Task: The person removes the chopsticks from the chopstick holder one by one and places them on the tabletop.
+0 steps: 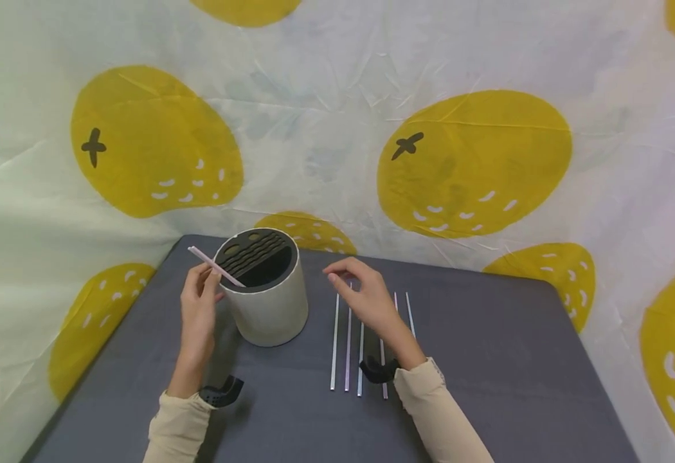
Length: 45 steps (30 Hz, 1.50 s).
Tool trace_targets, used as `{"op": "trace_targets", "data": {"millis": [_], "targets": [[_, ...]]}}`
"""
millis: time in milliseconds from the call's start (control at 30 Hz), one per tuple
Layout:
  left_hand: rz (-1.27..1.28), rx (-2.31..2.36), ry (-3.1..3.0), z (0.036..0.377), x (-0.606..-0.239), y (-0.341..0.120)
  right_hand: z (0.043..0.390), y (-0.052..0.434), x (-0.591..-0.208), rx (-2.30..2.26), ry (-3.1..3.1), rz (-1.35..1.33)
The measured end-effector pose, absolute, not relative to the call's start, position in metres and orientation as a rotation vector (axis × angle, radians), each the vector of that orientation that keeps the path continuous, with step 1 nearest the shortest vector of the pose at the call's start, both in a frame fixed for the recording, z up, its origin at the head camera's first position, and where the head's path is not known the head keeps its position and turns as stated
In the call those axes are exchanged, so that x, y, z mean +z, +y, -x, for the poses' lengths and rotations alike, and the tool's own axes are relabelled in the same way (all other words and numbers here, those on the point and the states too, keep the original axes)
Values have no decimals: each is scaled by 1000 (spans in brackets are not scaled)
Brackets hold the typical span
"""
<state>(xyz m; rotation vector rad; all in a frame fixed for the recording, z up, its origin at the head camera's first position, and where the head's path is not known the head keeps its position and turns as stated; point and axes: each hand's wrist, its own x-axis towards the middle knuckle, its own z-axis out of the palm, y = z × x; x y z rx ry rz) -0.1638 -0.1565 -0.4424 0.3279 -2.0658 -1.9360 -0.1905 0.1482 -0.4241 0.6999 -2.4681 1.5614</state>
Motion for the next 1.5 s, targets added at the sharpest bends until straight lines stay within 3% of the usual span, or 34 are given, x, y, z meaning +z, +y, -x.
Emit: {"op": "trace_targets", "data": {"millis": [567,1067,1500], "targets": [[-394,-1929,-2076,164,-437,-167,201,48,-388,1367,-2388,-1016],[-430,-1898,-2113,163,-437,-173,199,20,-387,890,-2407,-1044],[-386,-1908,-2114,163,-439,-173,195,-3,-384,817,-2467,-1094]]}}
